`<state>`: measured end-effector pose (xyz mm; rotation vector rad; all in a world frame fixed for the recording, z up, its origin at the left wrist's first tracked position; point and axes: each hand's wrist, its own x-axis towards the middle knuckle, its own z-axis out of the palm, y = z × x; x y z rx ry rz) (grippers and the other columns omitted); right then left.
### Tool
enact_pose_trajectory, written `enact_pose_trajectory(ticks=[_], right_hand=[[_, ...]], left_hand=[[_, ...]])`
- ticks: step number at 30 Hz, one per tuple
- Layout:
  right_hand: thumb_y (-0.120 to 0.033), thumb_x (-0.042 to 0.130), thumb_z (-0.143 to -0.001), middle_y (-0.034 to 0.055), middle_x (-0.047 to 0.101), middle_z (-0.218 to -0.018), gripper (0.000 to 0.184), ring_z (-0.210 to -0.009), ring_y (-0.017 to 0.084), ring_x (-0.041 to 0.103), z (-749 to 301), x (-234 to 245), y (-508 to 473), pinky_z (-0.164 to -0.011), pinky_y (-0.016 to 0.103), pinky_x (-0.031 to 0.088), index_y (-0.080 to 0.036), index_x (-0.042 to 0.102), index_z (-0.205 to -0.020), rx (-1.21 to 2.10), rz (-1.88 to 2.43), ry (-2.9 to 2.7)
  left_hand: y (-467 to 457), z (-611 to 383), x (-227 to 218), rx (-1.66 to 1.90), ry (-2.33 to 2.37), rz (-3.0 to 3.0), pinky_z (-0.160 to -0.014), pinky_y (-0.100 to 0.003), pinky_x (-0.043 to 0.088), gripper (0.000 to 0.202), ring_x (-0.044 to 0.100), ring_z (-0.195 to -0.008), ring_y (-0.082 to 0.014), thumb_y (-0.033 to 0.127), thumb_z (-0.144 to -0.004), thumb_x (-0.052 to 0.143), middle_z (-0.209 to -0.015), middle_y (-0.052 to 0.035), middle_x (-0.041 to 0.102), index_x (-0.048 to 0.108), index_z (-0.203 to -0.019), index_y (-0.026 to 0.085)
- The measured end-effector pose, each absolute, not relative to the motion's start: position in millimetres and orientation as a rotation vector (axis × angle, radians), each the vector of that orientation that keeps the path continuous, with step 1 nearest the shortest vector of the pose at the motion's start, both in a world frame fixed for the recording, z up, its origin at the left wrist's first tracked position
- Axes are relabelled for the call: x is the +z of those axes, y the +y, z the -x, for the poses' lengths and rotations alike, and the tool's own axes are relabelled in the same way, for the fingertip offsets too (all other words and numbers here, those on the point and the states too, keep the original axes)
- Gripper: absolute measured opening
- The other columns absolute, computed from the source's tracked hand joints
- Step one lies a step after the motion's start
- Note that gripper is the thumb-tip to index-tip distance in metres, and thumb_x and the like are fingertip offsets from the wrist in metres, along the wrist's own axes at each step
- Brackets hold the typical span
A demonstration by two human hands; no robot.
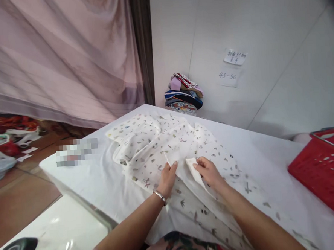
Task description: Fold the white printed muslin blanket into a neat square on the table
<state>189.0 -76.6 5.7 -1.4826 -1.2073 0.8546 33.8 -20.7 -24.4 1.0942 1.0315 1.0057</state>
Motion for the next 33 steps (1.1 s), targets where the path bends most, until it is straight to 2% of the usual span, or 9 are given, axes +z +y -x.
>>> enact_pose_trajectory(ticks=[3, 8, 12, 15, 17, 22, 28, 33], right_hand=[[-0.040, 0.055, -0.077, -0.0053, 0.041, -0.059, 0.024, -0.053, 0.010, 0.041, -173.4, -0.8, -71.2, -0.048, 0.021, 0.034, -0.019, 0.045, -0.070, 0.783, 1.408, -1.147], [-0.042, 0.056, -0.077, -0.0054, 0.042, -0.058, 0.023, -0.051, 0.011, 0.041, -170.7, 12.9, -70.9, -0.047, 0.023, 0.037, -0.021, 0.046, -0.072, 0.703, 1.372, -0.997], [-0.041, 0.054, -0.078, -0.0040, 0.047, -0.061, 0.021, -0.053, 0.012, 0.044, -167.0, 22.1, -76.9, -0.049, 0.023, 0.039, -0.021, 0.049, -0.075, 0.544, 1.419, -1.023], [-0.037, 0.053, -0.079, -0.0016, 0.054, -0.068, 0.017, -0.058, 0.012, 0.049, -157.6, 22.5, -80.8, -0.052, 0.023, 0.041, -0.020, 0.053, -0.079, 0.481, 1.439, -1.203], [-0.035, 0.051, -0.081, 0.0004, 0.057, -0.073, 0.016, -0.062, 0.013, 0.052, -151.9, 19.5, -83.0, -0.055, 0.024, 0.044, -0.020, 0.055, -0.082, 0.458, 1.444, -1.312], [-0.029, 0.049, -0.083, 0.0012, 0.058, -0.077, 0.011, -0.066, 0.013, 0.055, -149.3, 12.2, -89.5, -0.058, 0.024, 0.046, -0.021, 0.055, -0.085, 0.327, 1.463, -1.418], [-0.025, 0.044, -0.086, 0.0035, 0.058, -0.083, 0.012, -0.070, 0.014, 0.055, -147.8, 3.8, -90.7, -0.063, 0.026, 0.047, -0.021, 0.054, -0.091, 0.234, 1.467, -1.569], [-0.026, 0.044, -0.086, 0.0038, 0.059, -0.083, 0.013, -0.071, 0.015, 0.056, -146.8, -0.2, -89.2, -0.062, 0.026, 0.047, -0.021, 0.054, -0.092, 0.262, 1.451, -1.565]], left_hand=[[-8.0, -26.2, -29.1, 1.174, 1.110, -1.241, -0.085, -0.031, 0.042, 0.023, 0.056, -0.097, -0.0217, 0.030, -0.072, 0.059, -0.100, -0.0076, 0.063, 0.063, -0.089, 0.016], [0.1, -20.2, -23.8, 1.227, 1.000, -1.109, -0.072, -0.028, 0.045, 0.027, 0.058, -0.080, -0.0168, 0.021, -0.068, 0.057, -0.087, -0.0037, 0.063, 0.056, -0.095, 0.015], [-24.0, -26.1, -7.8, 1.124, 0.811, -1.131, -0.062, -0.023, 0.046, 0.023, 0.056, -0.070, -0.0128, 0.028, -0.073, 0.057, -0.079, -0.0005, 0.060, 0.054, -0.093, 0.016], [-41.5, -32.2, -1.1, 1.052, 0.779, -1.211, -0.048, -0.020, 0.042, 0.022, 0.047, -0.052, -0.0084, 0.038, -0.078, 0.054, -0.062, 0.0041, 0.050, 0.053, -0.082, 0.017], [-46.1, -34.0, -2.0, 1.041, 0.797, -1.251, -0.045, -0.019, 0.040, 0.026, 0.043, -0.046, -0.0071, 0.042, -0.079, 0.053, -0.056, 0.0056, 0.044, 0.052, -0.076, 0.017], [-42.6, -28.5, -11.7, 1.046, 0.880, -1.360, -0.045, -0.019, 0.038, 0.028, 0.045, -0.046, -0.0077, 0.043, -0.082, 0.049, -0.052, 0.0052, 0.044, 0.052, -0.073, 0.016], [-43.0, -24.1, -7.3, 1.030, 0.957, -1.458, -0.049, -0.021, 0.040, 0.021, 0.050, -0.048, -0.0091, 0.037, -0.081, 0.050, -0.057, 0.0033, 0.051, 0.057, -0.082, 0.017], [-46.4, -22.9, 0.9, 1.008, 0.916, -1.652, -0.055, -0.022, 0.039, 0.022, 0.050, -0.054, -0.0094, 0.032, -0.084, 0.046, -0.062, 0.0009, 0.052, 0.059, -0.074, 0.017]])
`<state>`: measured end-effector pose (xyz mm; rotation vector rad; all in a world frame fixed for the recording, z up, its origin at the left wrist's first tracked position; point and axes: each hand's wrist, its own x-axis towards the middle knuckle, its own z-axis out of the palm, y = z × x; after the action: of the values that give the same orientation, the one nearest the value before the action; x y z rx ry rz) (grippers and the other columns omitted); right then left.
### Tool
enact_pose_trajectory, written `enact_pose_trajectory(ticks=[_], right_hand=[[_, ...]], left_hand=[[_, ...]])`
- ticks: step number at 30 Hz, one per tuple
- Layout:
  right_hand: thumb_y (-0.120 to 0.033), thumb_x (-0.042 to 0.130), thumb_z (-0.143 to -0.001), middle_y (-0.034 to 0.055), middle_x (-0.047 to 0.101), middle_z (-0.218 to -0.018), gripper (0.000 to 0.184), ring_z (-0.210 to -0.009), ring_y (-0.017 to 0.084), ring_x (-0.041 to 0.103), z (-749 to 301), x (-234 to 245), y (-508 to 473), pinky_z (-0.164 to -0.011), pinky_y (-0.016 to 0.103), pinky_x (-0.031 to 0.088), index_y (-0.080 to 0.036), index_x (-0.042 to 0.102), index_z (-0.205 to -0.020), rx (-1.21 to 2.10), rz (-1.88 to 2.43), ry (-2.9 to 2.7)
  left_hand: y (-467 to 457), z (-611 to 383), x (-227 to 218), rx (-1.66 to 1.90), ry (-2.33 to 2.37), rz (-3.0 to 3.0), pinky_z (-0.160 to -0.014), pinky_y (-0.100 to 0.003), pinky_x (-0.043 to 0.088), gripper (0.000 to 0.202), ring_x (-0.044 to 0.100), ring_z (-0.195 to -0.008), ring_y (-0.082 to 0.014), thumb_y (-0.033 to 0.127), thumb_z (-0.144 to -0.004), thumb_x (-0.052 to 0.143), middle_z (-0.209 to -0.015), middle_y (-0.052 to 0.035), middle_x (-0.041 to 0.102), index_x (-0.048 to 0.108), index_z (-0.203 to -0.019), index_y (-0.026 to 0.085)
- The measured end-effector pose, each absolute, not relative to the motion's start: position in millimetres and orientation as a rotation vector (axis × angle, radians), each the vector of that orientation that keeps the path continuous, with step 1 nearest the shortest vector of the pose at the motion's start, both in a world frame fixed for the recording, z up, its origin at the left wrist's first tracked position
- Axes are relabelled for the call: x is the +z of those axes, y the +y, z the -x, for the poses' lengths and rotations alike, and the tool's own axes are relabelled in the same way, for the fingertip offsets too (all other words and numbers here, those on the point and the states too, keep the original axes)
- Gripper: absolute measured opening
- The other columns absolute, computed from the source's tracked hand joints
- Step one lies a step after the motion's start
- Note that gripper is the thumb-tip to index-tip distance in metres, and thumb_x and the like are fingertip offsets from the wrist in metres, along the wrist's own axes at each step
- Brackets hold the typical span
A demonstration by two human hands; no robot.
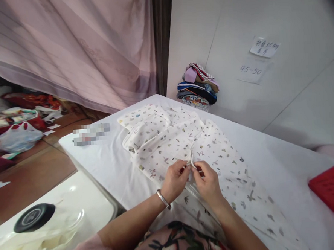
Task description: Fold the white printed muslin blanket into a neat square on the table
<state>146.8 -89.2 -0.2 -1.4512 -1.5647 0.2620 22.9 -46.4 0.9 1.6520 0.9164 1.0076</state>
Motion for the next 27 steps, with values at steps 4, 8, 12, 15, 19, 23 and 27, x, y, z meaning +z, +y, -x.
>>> enact_pose_trajectory(ticks=[4, 8, 12, 15, 19, 23, 27], right_hand=[[-0.024, 0.044, -0.087, 0.0041, 0.059, -0.083, 0.013, -0.072, 0.015, 0.056, -148.7, 0.0, -90.3, -0.062, 0.026, 0.048, -0.021, 0.054, -0.093, 0.243, 1.416, -1.569], [-0.022, 0.043, -0.087, 0.0050, 0.058, -0.085, 0.014, -0.074, 0.016, 0.056, -150.0, -1.1, -91.3, -0.064, 0.028, 0.048, -0.021, 0.053, -0.096, 0.202, 1.411, -1.620], [-0.019, 0.041, -0.088, 0.0059, 0.057, -0.088, 0.016, -0.079, 0.016, 0.056, -149.6, -3.0, -91.9, -0.068, 0.030, 0.049, -0.021, 0.052, -0.100, 0.204, 1.402, -1.664], [-0.019, 0.040, -0.088, 0.0066, 0.057, -0.090, 0.018, -0.083, 0.017, 0.056, -148.8, -4.3, -91.8, -0.070, 0.031, 0.050, -0.022, 0.051, -0.103, 0.198, 1.385, -1.666], [-0.018, 0.041, -0.088, 0.0071, 0.056, -0.092, 0.020, -0.084, 0.018, 0.056, -148.0, -3.8, -92.3, -0.071, 0.031, 0.050, -0.021, 0.050, -0.105, 0.180, 1.376, -1.663], [-0.017, 0.039, -0.088, 0.0086, 0.055, -0.098, 0.025, -0.091, 0.019, 0.055, -147.1, -2.8, -94.3, -0.076, 0.033, 0.049, -0.021, 0.049, -0.111, 0.172, 1.357, -1.692], [-0.017, 0.039, -0.087, 0.0103, 0.054, -0.107, 0.031, -0.100, 0.020, 0.053, -143.3, -5.4, -95.7, -0.084, 0.036, 0.048, -0.020, 0.048, -0.117, 0.122, 1.370, -1.740]], left_hand=[[-47.2, -21.2, 5.8, 0.973, 0.926, -1.766, -0.059, -0.023, 0.037, 0.026, 0.048, -0.057, -0.0102, 0.028, -0.086, 0.042, -0.059, 0.0012, 0.050, 0.056, -0.067, 0.018], [-47.4, -21.7, 8.0, 0.934, 0.928, -1.794, -0.060, -0.022, 0.037, 0.024, 0.048, -0.058, -0.0102, 0.023, -0.085, 0.041, -0.060, 0.0017, 0.050, 0.053, -0.066, 0.018], [-47.7, -22.9, 7.2, 0.912, 0.923, -1.806, -0.059, -0.022, 0.036, 0.021, 0.047, -0.059, -0.0104, 0.020, -0.084, 0.040, -0.066, 0.0005, 0.052, 0.054, -0.069, 0.018], [-48.3, -23.0, 9.1, 0.913, 0.919, -1.847, -0.060, -0.022, 0.036, 0.023, 0.046, -0.060, -0.0106, 0.020, -0.085, 0.039, -0.064, 0.0009, 0.050, 0.051, -0.066, 0.018], [-50.4, -22.1, 16.1, 0.921, 0.921, -1.879, -0.062, -0.022, 0.036, 0.023, 0.045, -0.063, -0.0106, 0.019, -0.085, 0.038, -0.066, 0.0012, 0.049, 0.046, -0.064, 0.018], [-52.3, -20.5, 19.2, 0.897, 0.915, -1.813, -0.060, -0.021, 0.037, 0.020, 0.046, -0.065, -0.0105, 0.024, -0.084, 0.042, -0.069, 0.0010, 0.050, 0.048, -0.066, 0.017], [-49.9, -20.2, 13.0, 0.862, 0.914, -1.607, -0.053, -0.020, 0.036, 0.025, 0.046, -0.060, -0.0102, 0.035, -0.084, 0.045, -0.063, 0.0020, 0.048, 0.051, -0.068, 0.016]])
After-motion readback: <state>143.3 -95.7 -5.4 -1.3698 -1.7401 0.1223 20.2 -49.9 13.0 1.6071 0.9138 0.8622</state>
